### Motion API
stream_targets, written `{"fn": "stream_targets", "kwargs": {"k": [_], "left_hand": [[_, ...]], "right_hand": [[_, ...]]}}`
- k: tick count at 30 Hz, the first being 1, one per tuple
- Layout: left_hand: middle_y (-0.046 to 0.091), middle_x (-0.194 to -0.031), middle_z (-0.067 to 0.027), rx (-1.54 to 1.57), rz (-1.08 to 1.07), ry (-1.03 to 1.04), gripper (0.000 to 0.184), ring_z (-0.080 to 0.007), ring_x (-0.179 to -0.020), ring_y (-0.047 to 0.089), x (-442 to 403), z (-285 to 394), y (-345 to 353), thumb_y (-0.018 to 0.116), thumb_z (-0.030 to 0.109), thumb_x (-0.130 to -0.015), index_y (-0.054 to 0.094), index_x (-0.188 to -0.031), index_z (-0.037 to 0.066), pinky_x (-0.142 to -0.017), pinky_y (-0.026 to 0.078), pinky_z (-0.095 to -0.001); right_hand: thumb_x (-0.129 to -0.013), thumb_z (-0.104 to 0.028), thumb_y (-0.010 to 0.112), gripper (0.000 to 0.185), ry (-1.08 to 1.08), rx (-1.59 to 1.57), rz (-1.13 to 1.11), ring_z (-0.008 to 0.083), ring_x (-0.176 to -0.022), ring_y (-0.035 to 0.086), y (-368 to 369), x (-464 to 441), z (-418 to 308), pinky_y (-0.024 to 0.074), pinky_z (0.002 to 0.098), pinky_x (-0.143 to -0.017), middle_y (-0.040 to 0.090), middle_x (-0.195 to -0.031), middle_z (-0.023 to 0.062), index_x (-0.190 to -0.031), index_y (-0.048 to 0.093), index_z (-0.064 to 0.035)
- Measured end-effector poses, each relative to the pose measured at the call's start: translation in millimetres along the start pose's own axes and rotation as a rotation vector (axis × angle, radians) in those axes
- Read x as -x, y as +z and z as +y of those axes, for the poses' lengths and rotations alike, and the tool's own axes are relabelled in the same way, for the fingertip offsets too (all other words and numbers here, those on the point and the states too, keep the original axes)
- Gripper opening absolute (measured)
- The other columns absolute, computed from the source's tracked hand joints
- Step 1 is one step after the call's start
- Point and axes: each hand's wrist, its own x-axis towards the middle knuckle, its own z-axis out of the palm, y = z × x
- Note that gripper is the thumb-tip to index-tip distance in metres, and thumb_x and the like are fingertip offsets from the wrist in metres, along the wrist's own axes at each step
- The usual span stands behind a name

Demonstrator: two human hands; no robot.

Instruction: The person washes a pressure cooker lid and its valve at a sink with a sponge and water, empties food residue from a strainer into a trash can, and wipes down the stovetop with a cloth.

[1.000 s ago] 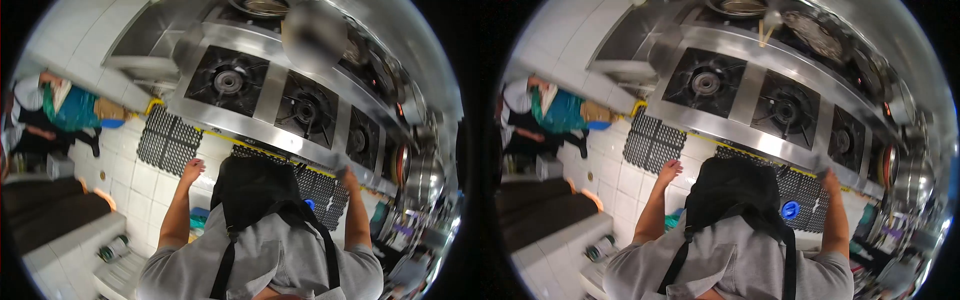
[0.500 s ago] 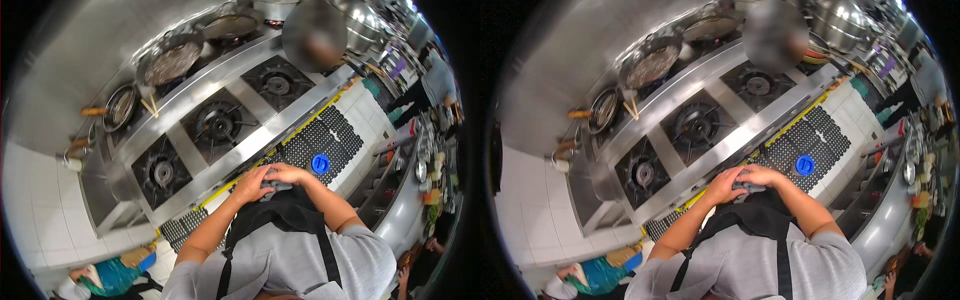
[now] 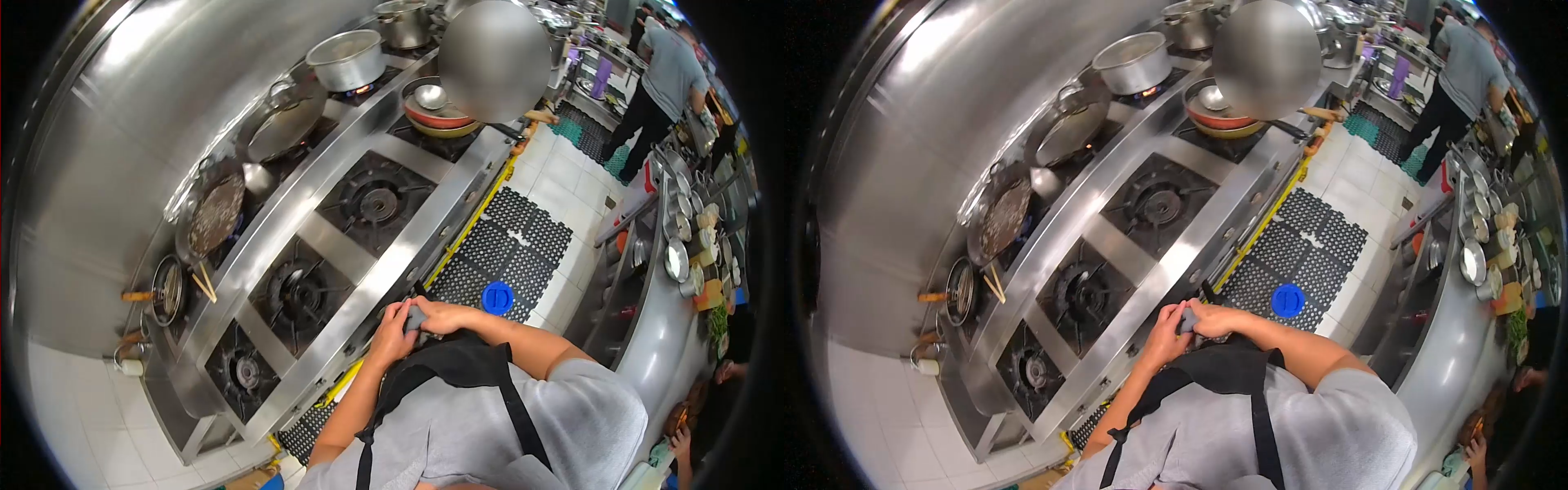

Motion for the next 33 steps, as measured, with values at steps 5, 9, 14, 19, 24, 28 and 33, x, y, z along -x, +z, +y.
{"fn": "stream_targets", "kwargs": {"k": [5, 9, 14, 19, 24, 28, 33], "left_hand": [[0.063, -0.107, -0.0186, -0.085, 0.086, -0.001, 0.036, -0.0386, -0.098, 0.061, -52.7, 2.1, 20.9, 0.054, 0.006, -0.08, 0.062, -0.115, 0.003, -0.087, 0.05, -0.0438], [0.067, -0.093, -0.0183, -0.164, 0.116, -0.052, 0.025, -0.0393, -0.087, 0.064, -78.4, 13.6, 8.9, 0.052, 0.011, -0.08, 0.068, -0.098, 0.004, -0.079, 0.051, -0.0467], [0.065, -0.077, -0.0199, -0.053, 0.104, -0.106, 0.024, -0.0361, -0.075, 0.065, -101.7, 4.5, -23.9, 0.051, 0.012, -0.079, 0.069, -0.093, 0.003, -0.071, 0.052, -0.0435], [0.06, -0.065, -0.0105, 0.237, -0.084, -0.221, 0.021, -0.0167, -0.062, 0.059, -118.5, -13.9, -68.7, 0.053, 0.014, -0.081, 0.066, -0.091, 0.001, -0.059, 0.047, -0.0341], [0.062, -0.065, -0.0101, 0.195, 0.094, -0.168, 0.02, -0.0137, -0.062, 0.06, -120.8, 0.1, -126.0, 0.056, 0.012, -0.078, 0.068, -0.09, 0.0, -0.057, 0.047, -0.0294], [0.066, -0.079, -0.0161, 0.061, 0.199, 0.023, 0.02, -0.0256, -0.068, 0.065, -101.4, -7.0, -168.2, 0.06, 0.008, -0.075, 0.068, -0.09, -0.001, -0.062, 0.05, -0.0332], [0.068, -0.095, -0.0202, -0.093, 0.096, -0.022, 0.023, -0.0354, -0.085, 0.067, -59.7, -60.7, -137.1, 0.068, 0.012, -0.079, 0.07, -0.1, 0.003, -0.076, 0.052, -0.0399]], "right_hand": [[-0.078, -0.009, 0.054, 0.041, -0.071, 0.33, 0.135, 0.0434, -0.093, 0.064, -54.5, 20.9, 23.3, 0.0491, 0.0496, -0.08, 0.066, -0.093, 0.0266, -0.118, 0.052, -0.0022], [-0.077, -0.008, 0.055, 0.033, -0.085, 0.339, 0.376, 0.0398, -0.09, 0.065, -85.0, 18.0, 51.7, 0.0509, 0.0477, -0.08, 0.068, -0.095, 0.0225, -0.107, 0.066, -0.0053], [-0.078, -0.013, 0.066, 0.028, -0.246, 0.061, 0.401, 0.0317, -0.089, 0.068, -118.8, 21.0, 54.3, 0.0522, 0.0381, -0.083, 0.07, -0.097, 0.0184, -0.105, 0.071, -0.0073], [-0.086, -0.011, 0.07, 0.024, -0.277, -0.369, 0.368, 0.0085, -0.08, 0.061, -108.3, -8.1, 67.1, 0.0499, 0.0267, -0.074, 0.071, -0.088, 0.0052, -0.108, 0.07, -0.0027], [-0.084, -0.006, 0.069, 0.022, -0.386, -0.333, 0.568, 0.0076, -0.075, 0.058, -114.5, -44.2, 25.4, 0.0492, 0.0263, -0.069, 0.069, -0.082, 0.0021, -0.106, 0.071, -0.005], [-0.07, 0.0, 0.064, 0.042, -0.665, -0.098, 0.634, 0.0291, -0.116, 0.057, -124.9, -67.8, -16.8, 0.0433, 0.0393, -0.103, 0.067, -0.114, 0.0104, -0.11, 0.07, -0.0099], [-0.068, 0.002, 0.062, 0.039, -0.57, 0.177, 0.536, 0.0335, -0.12, 0.05, -91.1, -111.3, 11.4, 0.0425, 0.043, -0.102, 0.065, -0.123, 0.0043, -0.104, 0.071, -0.0128]]}}
